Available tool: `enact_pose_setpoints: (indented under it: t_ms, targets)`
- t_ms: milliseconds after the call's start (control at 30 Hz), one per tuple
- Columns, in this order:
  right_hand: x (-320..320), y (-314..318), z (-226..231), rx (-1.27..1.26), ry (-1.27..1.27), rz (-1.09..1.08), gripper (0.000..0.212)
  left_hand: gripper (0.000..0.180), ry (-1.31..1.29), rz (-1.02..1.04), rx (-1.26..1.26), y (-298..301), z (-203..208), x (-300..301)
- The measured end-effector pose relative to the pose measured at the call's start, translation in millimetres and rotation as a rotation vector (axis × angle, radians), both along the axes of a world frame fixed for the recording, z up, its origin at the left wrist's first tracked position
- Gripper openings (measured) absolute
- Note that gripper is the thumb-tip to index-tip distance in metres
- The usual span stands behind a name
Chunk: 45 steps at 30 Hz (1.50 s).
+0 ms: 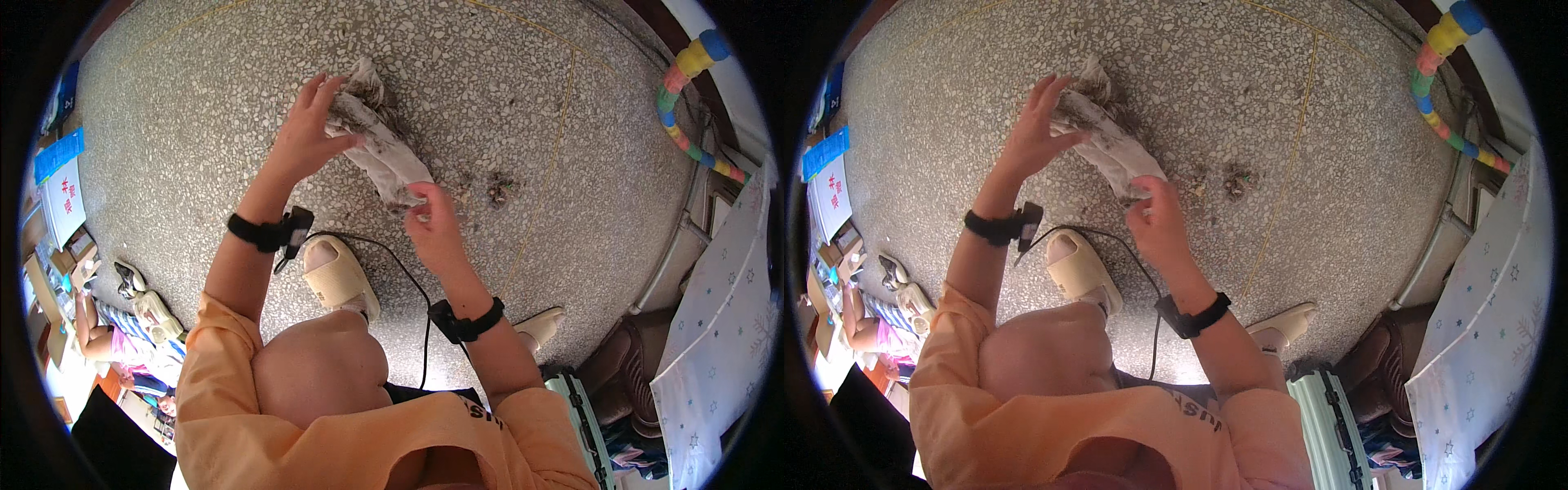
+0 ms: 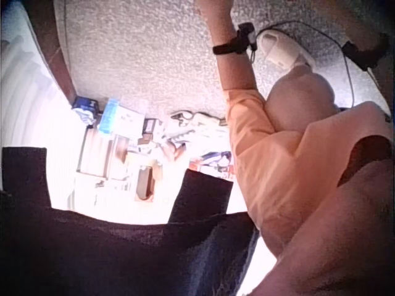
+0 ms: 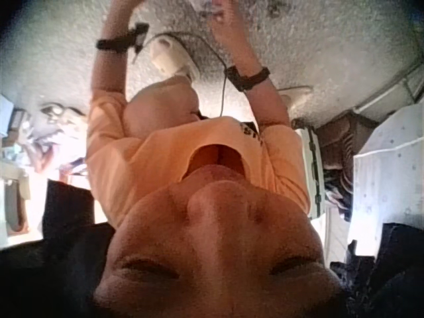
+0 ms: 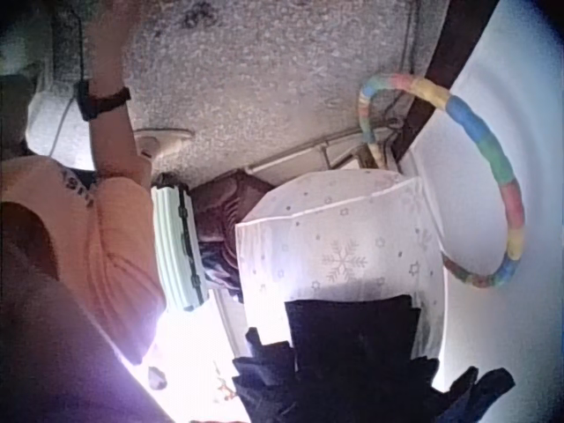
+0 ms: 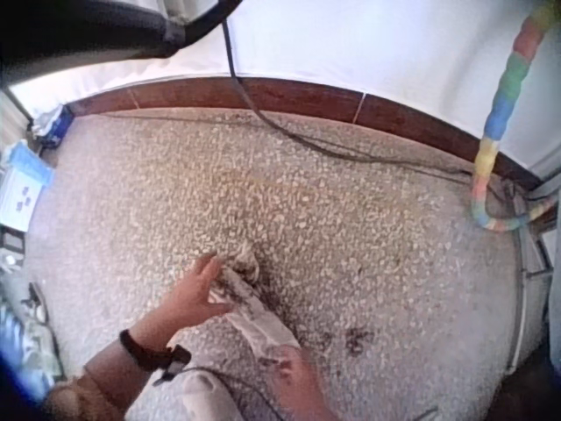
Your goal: The person wipes the floor and baseboard using a cloth, then picks up debris by hand and places it into the cloth.
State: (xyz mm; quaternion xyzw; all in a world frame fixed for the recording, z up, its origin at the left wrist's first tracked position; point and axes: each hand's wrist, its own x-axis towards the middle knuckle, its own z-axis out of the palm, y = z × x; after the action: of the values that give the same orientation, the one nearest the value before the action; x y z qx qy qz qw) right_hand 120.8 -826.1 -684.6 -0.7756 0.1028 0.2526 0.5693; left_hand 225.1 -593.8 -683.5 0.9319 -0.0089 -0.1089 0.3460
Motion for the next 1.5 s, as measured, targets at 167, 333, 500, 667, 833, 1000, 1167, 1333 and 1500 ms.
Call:
enact_pose_setpoints:
  t_ms: [167,333,500,667,833,1000,1167,1333,1500]
  targets:
    - [7,20,-38,0.009,0.102,0.047,0.062,0.058,0.032,-0.206,0.189,-8,-25,20]
    - [17,38,-39,0.316,0.009,-0.244,0.074,0.038,0.532,-0.036,-0.203,-23,-16,-2]
    - [17,47,-11,0.785,0.232,-0.55,0.073,0.028,0.951,0.435,-1.396,-41,7,-44]
    - [38,37,4,0.769,0.144,-0.613,0.054,0.041,0.303,0.037,-0.456,-30,30,-24]
    - [48,37,8,0.832,0.246,-0.505,0.051,0.049,0.635,0.364,-1.0,-31,23,-30]
    - [26,54,-3,0.243,-0.186,0.02,0.062,0.033,0.458,0.317,-1.063,9,20,-46]
    - [0,45,10,0.3,-0.037,0.09,0.065,0.041,0.201,0.365,-0.15,79,-27,-88]
    - [-48,26,-16,0.164,0.013,0.107,0.077,0.049,0.439,0.165,-0.088,29,-49,-116]
    - [-58,22,-14,0.029,-0.065,0.085,0.093,0.039,0.621,0.138,-0.528,-36,-46,-99]
